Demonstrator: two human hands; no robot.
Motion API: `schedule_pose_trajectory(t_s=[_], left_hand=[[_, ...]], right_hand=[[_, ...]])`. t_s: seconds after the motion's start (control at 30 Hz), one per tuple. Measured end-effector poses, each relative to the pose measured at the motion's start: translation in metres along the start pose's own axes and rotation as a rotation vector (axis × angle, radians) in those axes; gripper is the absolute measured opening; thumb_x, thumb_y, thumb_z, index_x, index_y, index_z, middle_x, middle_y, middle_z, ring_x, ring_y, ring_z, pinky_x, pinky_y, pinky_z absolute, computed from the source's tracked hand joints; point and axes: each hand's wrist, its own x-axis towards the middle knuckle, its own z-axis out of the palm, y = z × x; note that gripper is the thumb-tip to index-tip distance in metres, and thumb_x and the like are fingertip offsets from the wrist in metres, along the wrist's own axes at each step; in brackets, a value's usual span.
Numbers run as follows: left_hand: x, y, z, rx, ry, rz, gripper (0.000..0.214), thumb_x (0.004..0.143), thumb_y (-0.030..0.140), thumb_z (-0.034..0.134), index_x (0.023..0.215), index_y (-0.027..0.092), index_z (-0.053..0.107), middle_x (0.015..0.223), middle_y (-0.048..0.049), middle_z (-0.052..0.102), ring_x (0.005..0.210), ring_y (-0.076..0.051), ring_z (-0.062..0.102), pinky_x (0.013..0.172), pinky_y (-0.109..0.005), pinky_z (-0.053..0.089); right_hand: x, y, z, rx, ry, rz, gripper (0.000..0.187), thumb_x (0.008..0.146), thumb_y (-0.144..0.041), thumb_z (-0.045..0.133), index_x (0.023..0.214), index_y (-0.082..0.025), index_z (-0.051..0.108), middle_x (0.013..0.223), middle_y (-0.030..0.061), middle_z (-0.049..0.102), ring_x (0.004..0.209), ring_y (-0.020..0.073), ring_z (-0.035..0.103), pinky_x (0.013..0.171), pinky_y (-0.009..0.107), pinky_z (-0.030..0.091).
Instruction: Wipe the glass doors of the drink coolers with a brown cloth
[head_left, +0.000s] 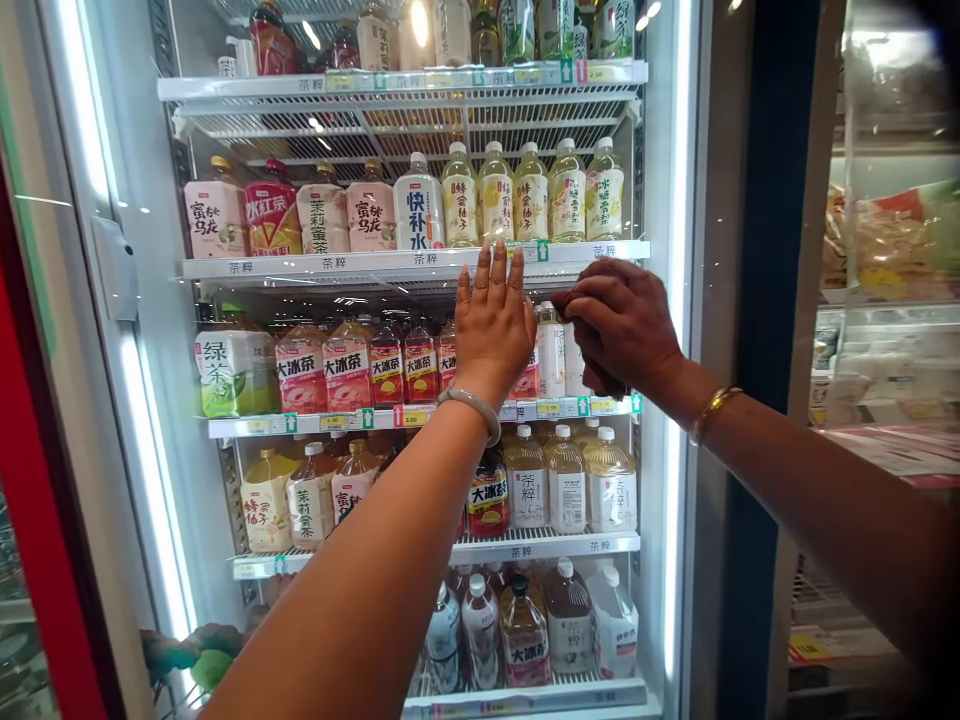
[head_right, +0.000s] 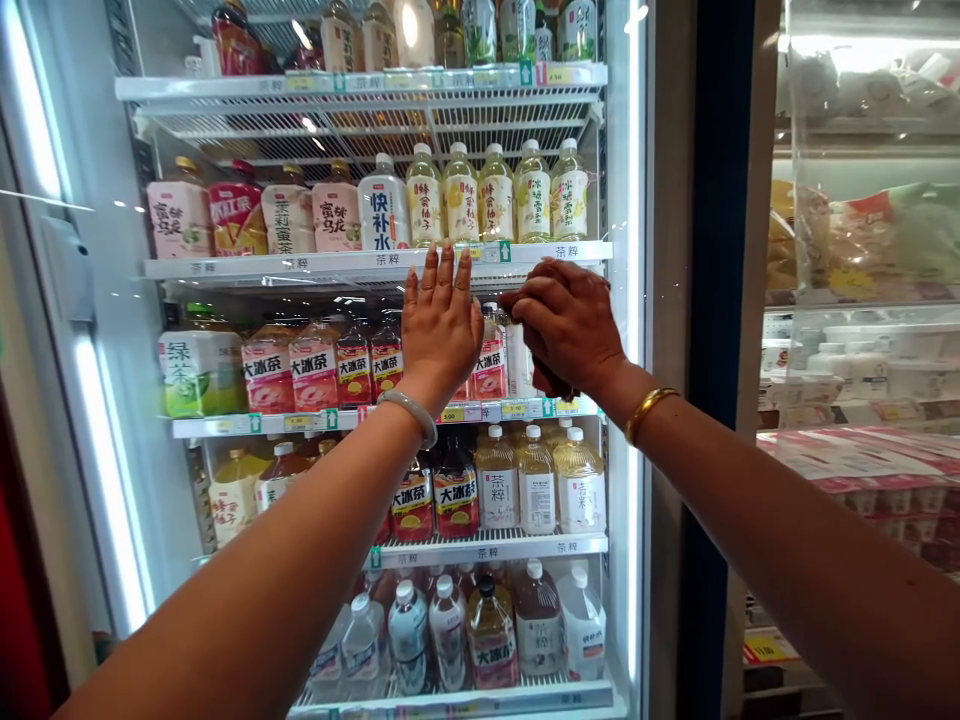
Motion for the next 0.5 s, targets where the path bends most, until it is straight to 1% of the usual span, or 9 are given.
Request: schedule_pose_trajectory(t_s=[0.03,0.1,0.13,0.17,0.23,0.3,0.37,0.43,0.5], left_hand=[[0.000,0.000,0.000,-0.005,-0.004,-0.002,0.065,0.101,0.026,0.037,0.166,0.018,0.032,0.176,-0.0066,0.022,0.166,-0.024,0.013,0.138,-0.050,0.006],[0.000,0.001,-0.001,-0.014,-0.009,-0.010,0.065,0.101,0.026,0.036,0.166,0.018,0.033,0.176,-0.0067,0.021,0.165,-0.024,0.014,0.138,-0.050,0.006],[0.000,0.001,-0.001,-0.020,-0.008,-0.014,0.065,0.101,0.026,0.036,0.165,0.018,0.033,0.175,-0.0066,0.022,0.165,-0.024,0.014,0.138,-0.050,0.006],[0.000,0.002,-0.002,-0.025,-0.004,-0.019,0.065,0.101,0.027,0.036,0.165,0.019,0.033,0.175,-0.0065,0.022,0.165,-0.023,0.014,0.138,-0.050,0.006],[0.000,0.001,-0.002,-0.022,0.000,-0.027,0.063,0.102,0.027,0.034,0.165,0.019,0.034,0.175,-0.0064,0.023,0.165,-0.023,0.015,0.138,-0.050,0.006],[-0.002,0.001,-0.001,-0.003,-0.003,-0.025,0.062,0.103,0.027,0.032,0.165,0.017,0.034,0.175,-0.0074,0.024,0.165,-0.024,0.015,0.138,-0.050,0.006],[-0.006,-0.001,0.000,0.012,-0.007,-0.015,0.063,0.104,0.027,0.033,0.165,0.016,0.034,0.175,-0.0085,0.023,0.165,-0.024,0.015,0.138,-0.050,0.006],[-0.010,-0.001,0.000,0.012,-0.012,-0.003,0.063,0.103,0.028,0.035,0.166,0.017,0.032,0.175,-0.0089,0.022,0.166,-0.024,0.013,0.138,-0.051,0.006],[-0.013,-0.001,0.000,0.004,-0.017,0.005,0.064,0.103,0.028,0.035,0.166,0.018,0.032,0.176,-0.0086,0.021,0.166,-0.024,0.011,0.138,-0.051,0.005]], right_hand=[[0.005,0.001,0.001,-0.008,0.024,0.061,0.016,0.100,-0.036,0.057,0.103,-0.031,0.071,0.126,0.0022,0.072,0.141,0.0306,0.049,0.115,0.056,0.041],[0.018,-0.007,0.006,-0.035,0.078,0.201,0.016,0.098,-0.038,0.058,0.103,-0.029,0.071,0.128,0.0052,0.070,0.141,0.0340,0.048,0.113,0.060,0.041],[0.023,-0.015,0.010,-0.049,0.091,0.246,0.017,0.098,-0.038,0.058,0.104,-0.029,0.071,0.129,0.0057,0.069,0.141,0.0349,0.047,0.113,0.061,0.041],[0.027,-0.024,0.014,-0.058,0.094,0.258,0.017,0.098,-0.038,0.057,0.105,-0.030,0.071,0.130,0.0055,0.069,0.141,0.0350,0.047,0.114,0.061,0.041],[0.028,-0.041,0.020,-0.056,0.079,0.215,0.020,0.100,-0.040,0.056,0.109,-0.032,0.071,0.132,0.0032,0.069,0.143,0.0334,0.046,0.118,0.058,0.039],[0.019,-0.051,0.021,-0.038,0.057,0.156,0.023,0.101,-0.041,0.054,0.115,-0.033,0.071,0.135,0.0011,0.069,0.146,0.0312,0.044,0.123,0.055,0.037],[0.006,-0.051,0.017,-0.019,0.031,0.114,0.024,0.102,-0.038,0.052,0.116,-0.033,0.072,0.135,0.0002,0.070,0.148,0.0297,0.043,0.124,0.053,0.037],[-0.004,-0.043,0.011,-0.003,-0.002,0.076,0.024,0.103,-0.036,0.051,0.113,-0.034,0.073,0.134,-0.0005,0.070,0.147,0.0289,0.045,0.123,0.053,0.037],[-0.004,-0.035,0.006,0.001,-0.010,0.085,0.023,0.102,-0.036,0.052,0.110,-0.034,0.073,0.132,-0.0003,0.071,0.145,0.0293,0.046,0.121,0.054,0.039]])
